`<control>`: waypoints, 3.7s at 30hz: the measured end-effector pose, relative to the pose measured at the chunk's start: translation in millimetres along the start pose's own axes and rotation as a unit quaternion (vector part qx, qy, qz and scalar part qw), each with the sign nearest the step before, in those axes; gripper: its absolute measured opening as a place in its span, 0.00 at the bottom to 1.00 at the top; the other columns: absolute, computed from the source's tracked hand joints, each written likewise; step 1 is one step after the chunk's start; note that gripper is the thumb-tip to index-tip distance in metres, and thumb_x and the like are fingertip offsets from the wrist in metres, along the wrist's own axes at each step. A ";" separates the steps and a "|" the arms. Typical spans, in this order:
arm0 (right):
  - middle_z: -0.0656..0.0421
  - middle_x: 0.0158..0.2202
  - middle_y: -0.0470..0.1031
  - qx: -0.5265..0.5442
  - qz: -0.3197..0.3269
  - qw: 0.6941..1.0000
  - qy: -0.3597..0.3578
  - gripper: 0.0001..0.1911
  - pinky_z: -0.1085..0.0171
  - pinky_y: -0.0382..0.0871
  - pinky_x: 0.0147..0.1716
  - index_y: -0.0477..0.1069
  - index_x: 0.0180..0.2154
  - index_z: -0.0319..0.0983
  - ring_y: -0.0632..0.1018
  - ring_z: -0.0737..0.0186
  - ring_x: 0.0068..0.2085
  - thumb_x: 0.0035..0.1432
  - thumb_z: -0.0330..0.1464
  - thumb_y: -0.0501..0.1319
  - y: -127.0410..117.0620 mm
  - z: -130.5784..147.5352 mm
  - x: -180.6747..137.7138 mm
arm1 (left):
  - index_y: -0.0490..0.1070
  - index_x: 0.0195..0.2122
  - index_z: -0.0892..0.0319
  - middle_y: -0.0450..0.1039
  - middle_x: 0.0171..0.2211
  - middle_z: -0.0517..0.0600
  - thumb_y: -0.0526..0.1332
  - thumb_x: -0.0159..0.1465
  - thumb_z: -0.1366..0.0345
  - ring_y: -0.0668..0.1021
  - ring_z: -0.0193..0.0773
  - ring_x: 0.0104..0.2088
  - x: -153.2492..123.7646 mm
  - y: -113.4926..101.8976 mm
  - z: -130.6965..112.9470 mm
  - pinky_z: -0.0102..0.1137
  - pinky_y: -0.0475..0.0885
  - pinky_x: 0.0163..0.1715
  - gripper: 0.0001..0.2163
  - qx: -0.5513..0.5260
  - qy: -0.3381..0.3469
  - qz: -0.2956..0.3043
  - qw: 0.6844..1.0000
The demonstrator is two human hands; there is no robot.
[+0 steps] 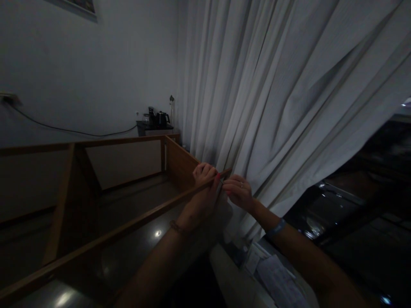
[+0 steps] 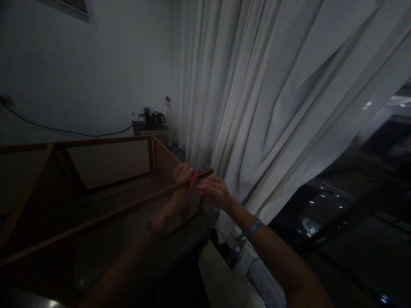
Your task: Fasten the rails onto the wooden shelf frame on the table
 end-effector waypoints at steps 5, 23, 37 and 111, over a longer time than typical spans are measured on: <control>0.60 0.24 0.70 0.012 -0.207 0.949 0.237 0.25 0.63 0.67 0.28 0.71 0.29 0.42 0.72 0.64 0.26 0.72 0.40 0.43 17.3 -2.7 -31.4 | 0.61 0.30 0.55 0.66 0.34 0.50 0.45 0.72 0.65 0.67 0.44 0.42 0.0 -2.5 -4.8 0.41 0.63 0.50 0.13 -0.013 0.017 -0.007 1.000; 0.59 0.39 0.80 -0.180 0.044 0.982 0.025 0.18 0.63 0.71 0.42 0.71 0.56 0.48 0.77 0.63 0.38 0.66 0.30 0.61 -25.3 9.1 -21.5 | 0.61 0.30 0.55 0.67 0.33 0.49 0.48 0.72 0.68 0.67 0.42 0.42 1.3 -1.7 -0.5 0.40 0.64 0.52 0.12 -0.042 0.007 -0.016 0.999; 0.64 0.32 0.81 -0.372 0.088 0.897 -0.223 0.03 0.64 0.61 0.36 0.76 0.40 0.44 0.72 0.67 0.32 0.62 0.34 0.66 -28.3 30.1 -2.3 | 0.62 0.31 0.56 0.68 0.35 0.50 0.48 0.72 0.67 0.67 0.44 0.46 0.7 -2.6 0.0 0.41 0.64 0.54 0.11 -0.051 0.001 -0.032 0.998; 0.60 0.36 0.81 -0.386 0.166 0.901 -0.105 0.14 0.60 0.58 0.43 0.73 0.46 0.44 0.74 0.63 0.36 0.72 0.41 0.51 -11.9 22.8 -16.2 | 0.64 0.30 0.56 0.69 0.33 0.50 0.49 0.71 0.67 0.68 0.44 0.44 2.2 -0.6 4.0 0.40 0.65 0.50 0.12 -0.030 0.004 -0.021 0.999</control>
Point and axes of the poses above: each hand's wrist, its own x-axis towards the middle knuckle, its own y-axis out of the palm, z = x × y, the point moved 8 cm from there along x, towards the middle knuckle
